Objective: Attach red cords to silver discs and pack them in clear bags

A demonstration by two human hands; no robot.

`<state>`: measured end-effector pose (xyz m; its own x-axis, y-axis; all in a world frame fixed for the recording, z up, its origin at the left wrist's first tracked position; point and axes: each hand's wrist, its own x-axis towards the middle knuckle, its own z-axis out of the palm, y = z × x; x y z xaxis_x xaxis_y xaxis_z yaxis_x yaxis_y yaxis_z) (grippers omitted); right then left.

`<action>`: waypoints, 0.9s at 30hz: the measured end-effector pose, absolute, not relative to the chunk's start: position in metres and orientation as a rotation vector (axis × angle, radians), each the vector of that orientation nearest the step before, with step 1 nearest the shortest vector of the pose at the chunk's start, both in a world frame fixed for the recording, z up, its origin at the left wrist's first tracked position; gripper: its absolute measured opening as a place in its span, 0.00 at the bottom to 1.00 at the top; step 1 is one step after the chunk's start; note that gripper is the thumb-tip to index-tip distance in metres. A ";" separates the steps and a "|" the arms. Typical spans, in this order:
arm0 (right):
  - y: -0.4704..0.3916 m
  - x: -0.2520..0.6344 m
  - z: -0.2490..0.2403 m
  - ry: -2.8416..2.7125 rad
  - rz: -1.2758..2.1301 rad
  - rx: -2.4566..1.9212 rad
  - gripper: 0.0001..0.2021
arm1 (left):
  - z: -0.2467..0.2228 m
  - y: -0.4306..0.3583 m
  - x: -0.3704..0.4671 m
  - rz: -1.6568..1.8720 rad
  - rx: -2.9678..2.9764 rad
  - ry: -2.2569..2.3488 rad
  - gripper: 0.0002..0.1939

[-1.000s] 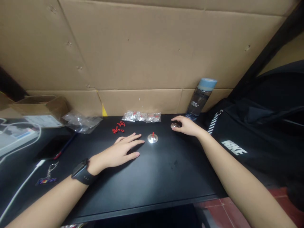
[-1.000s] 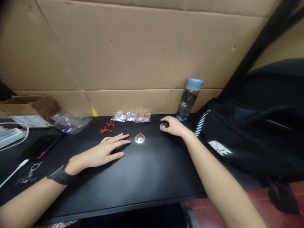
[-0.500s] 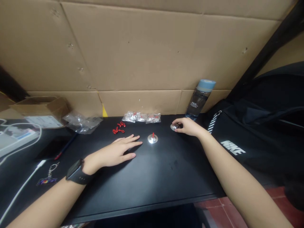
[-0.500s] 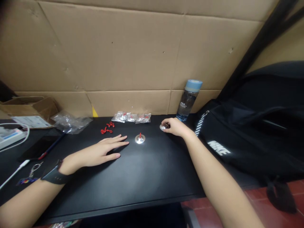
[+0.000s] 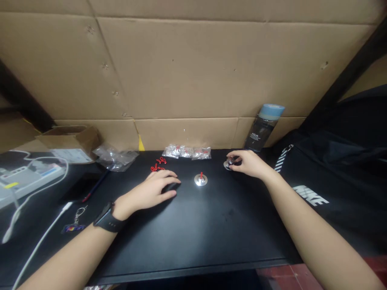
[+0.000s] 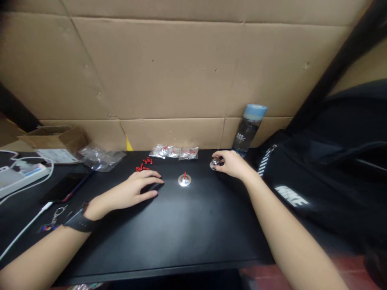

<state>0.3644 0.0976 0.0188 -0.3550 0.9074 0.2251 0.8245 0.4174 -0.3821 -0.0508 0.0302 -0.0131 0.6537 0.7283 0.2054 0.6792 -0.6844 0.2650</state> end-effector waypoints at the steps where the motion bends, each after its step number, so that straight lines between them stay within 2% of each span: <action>1: 0.094 0.359 0.021 -2.265 0.290 -1.437 0.19 | -0.014 0.035 -0.055 0.517 2.715 1.259 0.17; 7: 0.061 0.316 0.033 -2.260 0.384 -1.102 0.20 | -0.022 0.064 -0.081 0.795 2.758 1.783 0.15; 10: 0.043 0.297 0.038 -2.306 0.424 -0.936 0.17 | -0.024 0.070 -0.081 0.818 2.773 1.752 0.12; 15: 0.026 0.280 0.039 -2.293 0.506 -0.787 0.19 | -0.024 0.072 -0.068 0.795 2.778 1.674 0.11; 18: 0.022 0.272 0.035 -2.202 0.732 -0.812 0.18 | -0.023 0.064 -0.056 0.810 2.745 1.613 0.10; 22: 0.016 0.260 0.028 -1.868 1.222 -0.876 0.19 | -0.017 0.041 -0.032 0.915 2.571 1.467 0.08; 27: 0.008 0.245 0.017 -1.634 1.333 -0.868 0.18 | -0.009 0.016 -0.012 1.111 2.509 1.420 0.05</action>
